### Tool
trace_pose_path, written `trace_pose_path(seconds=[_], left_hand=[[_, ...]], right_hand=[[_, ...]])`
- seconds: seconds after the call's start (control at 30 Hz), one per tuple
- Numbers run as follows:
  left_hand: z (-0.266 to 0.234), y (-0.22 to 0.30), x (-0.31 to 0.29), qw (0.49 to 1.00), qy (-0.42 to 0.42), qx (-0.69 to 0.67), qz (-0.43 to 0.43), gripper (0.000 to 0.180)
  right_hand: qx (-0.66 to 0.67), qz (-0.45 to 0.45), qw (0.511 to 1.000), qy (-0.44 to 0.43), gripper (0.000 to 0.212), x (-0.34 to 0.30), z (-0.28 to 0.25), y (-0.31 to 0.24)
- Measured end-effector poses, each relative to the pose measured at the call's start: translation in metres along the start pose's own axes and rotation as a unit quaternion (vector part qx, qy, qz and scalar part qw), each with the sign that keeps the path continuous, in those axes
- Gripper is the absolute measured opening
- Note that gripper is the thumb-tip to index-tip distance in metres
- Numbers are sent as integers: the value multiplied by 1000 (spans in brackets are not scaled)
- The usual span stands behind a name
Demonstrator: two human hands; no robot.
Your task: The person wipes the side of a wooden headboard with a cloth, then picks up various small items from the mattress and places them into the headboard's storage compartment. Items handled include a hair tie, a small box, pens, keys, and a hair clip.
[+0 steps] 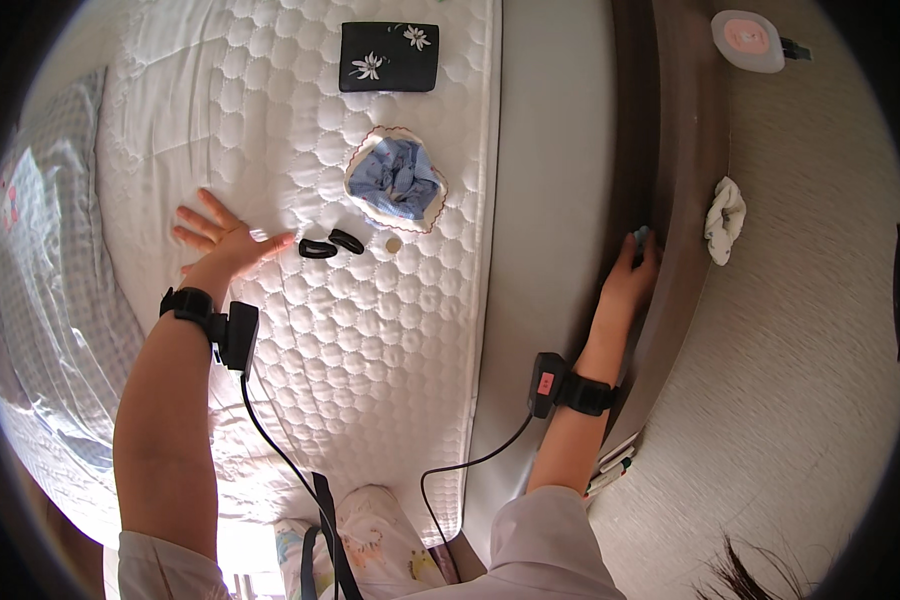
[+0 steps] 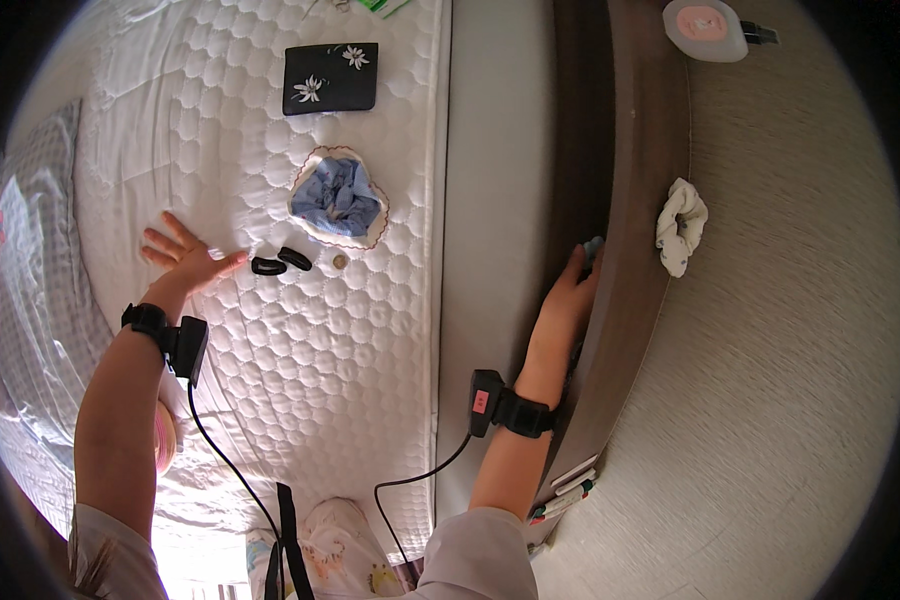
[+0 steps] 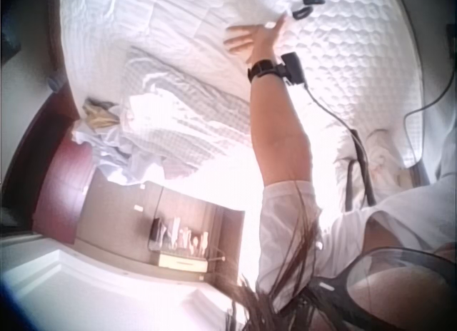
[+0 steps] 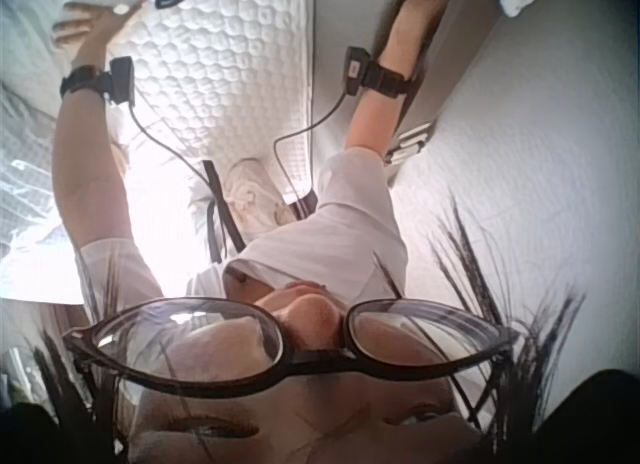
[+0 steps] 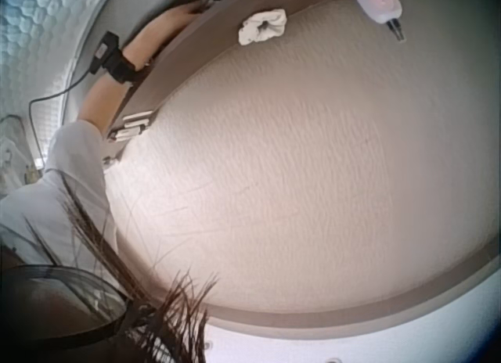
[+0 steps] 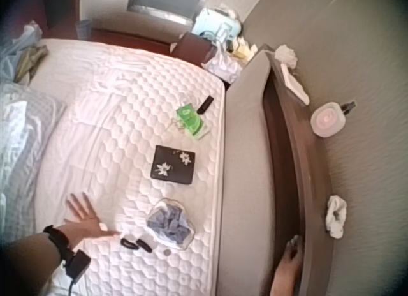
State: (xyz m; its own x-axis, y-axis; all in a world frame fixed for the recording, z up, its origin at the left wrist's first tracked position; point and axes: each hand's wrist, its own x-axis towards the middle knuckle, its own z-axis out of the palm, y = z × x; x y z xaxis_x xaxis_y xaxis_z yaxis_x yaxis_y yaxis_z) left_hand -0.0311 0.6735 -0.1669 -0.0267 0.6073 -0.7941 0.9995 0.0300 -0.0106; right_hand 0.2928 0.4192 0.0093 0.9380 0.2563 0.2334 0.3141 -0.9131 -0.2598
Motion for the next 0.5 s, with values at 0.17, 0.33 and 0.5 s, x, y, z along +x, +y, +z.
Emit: trace_pose_path(seconds=[0.17, 0.33, 0.5], left_hand=[[-1, 1, -4, 1000, 6, 4, 3, 156], [-5, 0, -6, 999, -20, -19, 32, 157], [-1, 0, -3, 1000, 2, -4, 15, 156]], right_hand=[[13, -21, 1000, 9, 50, -15, -8, -24], [35, -276, 960, 32, 29, -86, 9, -54], [232, -151, 931, -237, 26, -162, 80, -72]])
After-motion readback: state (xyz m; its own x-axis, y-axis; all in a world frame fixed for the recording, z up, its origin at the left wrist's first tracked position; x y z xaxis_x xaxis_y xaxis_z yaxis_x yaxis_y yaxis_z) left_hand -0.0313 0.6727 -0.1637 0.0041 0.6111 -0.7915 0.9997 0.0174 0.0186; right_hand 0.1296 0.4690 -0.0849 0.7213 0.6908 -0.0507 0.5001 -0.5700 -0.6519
